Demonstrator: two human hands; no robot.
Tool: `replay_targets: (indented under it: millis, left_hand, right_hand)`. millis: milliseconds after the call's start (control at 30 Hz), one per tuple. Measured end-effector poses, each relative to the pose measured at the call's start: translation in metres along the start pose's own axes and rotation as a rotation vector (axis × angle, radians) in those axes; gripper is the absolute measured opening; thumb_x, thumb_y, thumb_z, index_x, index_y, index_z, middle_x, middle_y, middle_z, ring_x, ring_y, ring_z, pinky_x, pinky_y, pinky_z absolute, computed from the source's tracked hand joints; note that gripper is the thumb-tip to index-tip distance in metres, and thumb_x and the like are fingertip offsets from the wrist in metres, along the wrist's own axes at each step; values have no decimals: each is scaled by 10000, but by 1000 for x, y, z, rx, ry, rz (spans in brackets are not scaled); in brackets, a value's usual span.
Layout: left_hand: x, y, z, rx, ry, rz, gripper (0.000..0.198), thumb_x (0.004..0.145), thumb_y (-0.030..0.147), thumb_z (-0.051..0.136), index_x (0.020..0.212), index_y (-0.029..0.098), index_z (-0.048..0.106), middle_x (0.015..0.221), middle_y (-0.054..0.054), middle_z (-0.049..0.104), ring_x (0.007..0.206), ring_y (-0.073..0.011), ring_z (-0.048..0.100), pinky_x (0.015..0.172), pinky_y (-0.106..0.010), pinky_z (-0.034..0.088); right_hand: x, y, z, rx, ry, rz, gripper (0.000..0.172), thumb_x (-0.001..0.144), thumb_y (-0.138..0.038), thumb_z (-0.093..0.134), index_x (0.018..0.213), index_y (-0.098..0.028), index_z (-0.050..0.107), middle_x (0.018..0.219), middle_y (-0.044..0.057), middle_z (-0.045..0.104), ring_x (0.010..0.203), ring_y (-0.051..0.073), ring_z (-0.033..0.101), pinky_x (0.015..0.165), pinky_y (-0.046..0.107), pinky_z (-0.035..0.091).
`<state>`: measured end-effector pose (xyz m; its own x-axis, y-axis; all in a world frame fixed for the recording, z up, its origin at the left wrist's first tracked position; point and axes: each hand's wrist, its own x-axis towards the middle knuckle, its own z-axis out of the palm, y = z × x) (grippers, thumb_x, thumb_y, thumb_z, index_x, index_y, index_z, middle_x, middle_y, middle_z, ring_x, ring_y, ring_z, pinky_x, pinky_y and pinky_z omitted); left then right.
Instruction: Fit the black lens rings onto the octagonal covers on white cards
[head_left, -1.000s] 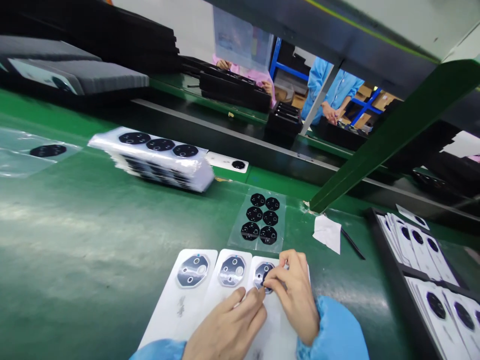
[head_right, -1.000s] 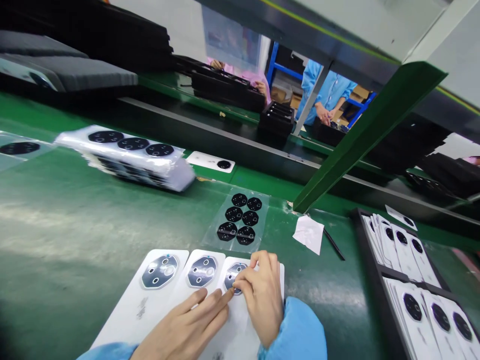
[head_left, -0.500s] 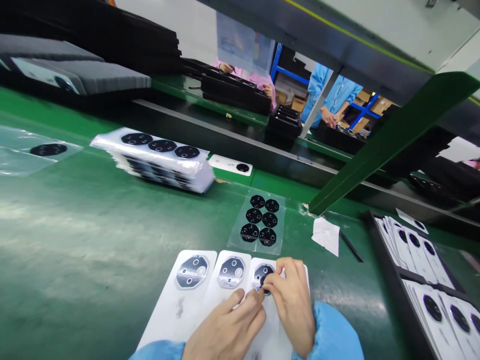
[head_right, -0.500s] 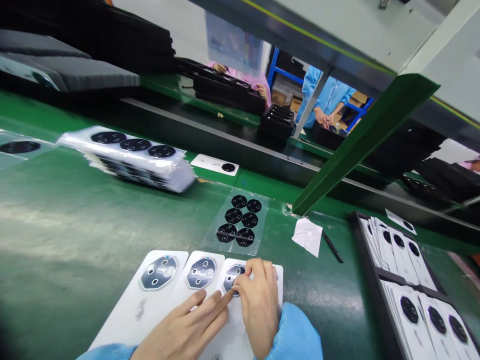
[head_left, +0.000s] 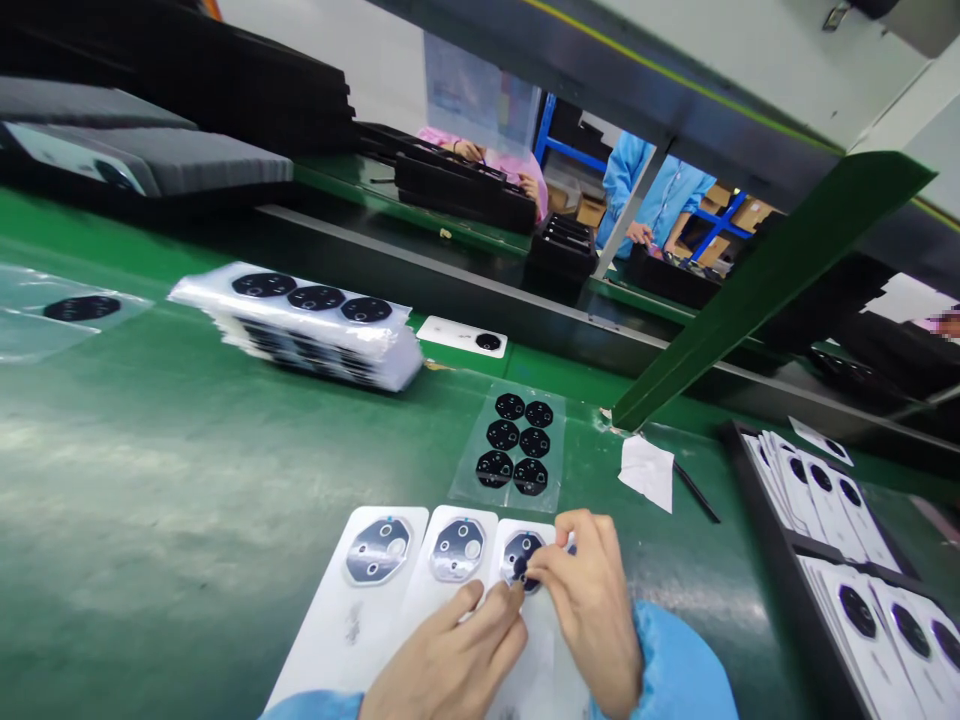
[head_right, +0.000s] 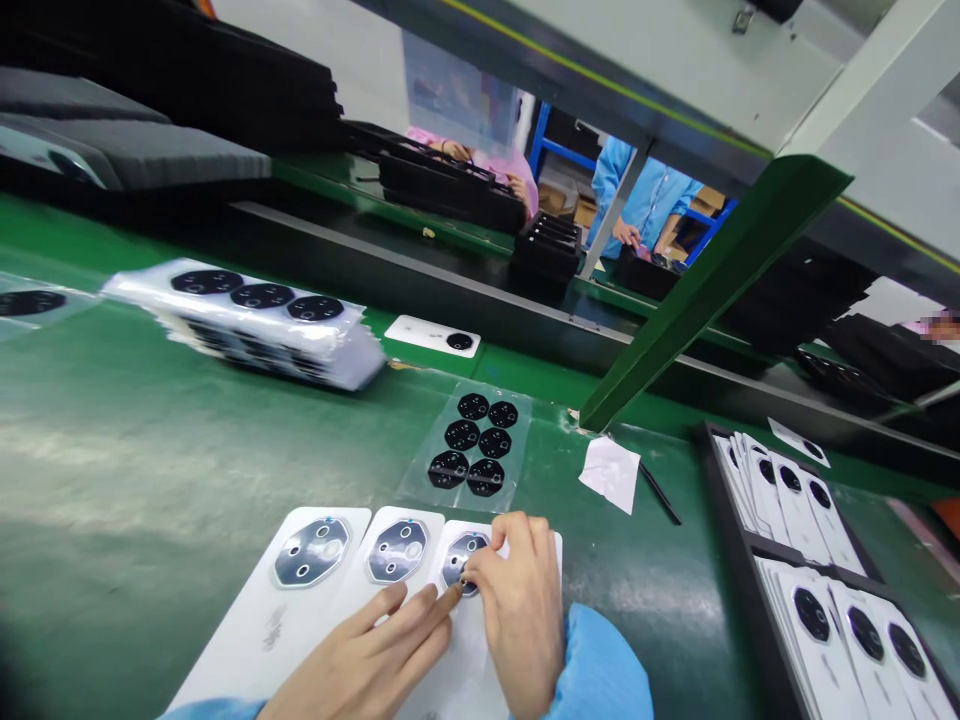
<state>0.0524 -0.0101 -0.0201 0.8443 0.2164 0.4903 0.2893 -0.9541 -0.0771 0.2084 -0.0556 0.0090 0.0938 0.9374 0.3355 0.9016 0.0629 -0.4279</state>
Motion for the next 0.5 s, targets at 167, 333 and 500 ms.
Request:
replay_targets:
  millis: [167,333,500]
  left_hand:
    - [-1,0,-2,11,3,-5,304,889,47,313,847,159,593,984,-66,643,954,-178,480,858,-350,297]
    - [2,0,-5,24,18,-4,383,904,24,252,837,145,610,951,-75,645,928,-179,479,846,-361,296]
    - [4,-1,-6,21,45,2,514,931,18,145,797,144,625,904,-64,661,917,-171,490,832,-360,296]
  right_hand:
    - [1,1,2,-28,-15,0,228,797,-15,531,700,-216,578,870,31,496,807,199,444,672,326,388]
    - [2,0,1,-26,-28,0,234,783,3,547,689,-210,572,854,28,491,801,198,438,655,317,378]
    - [0,-1,3,-15,-2,16,232,795,0,535,695,-205,580,859,34,485,818,203,439,664,321,369]
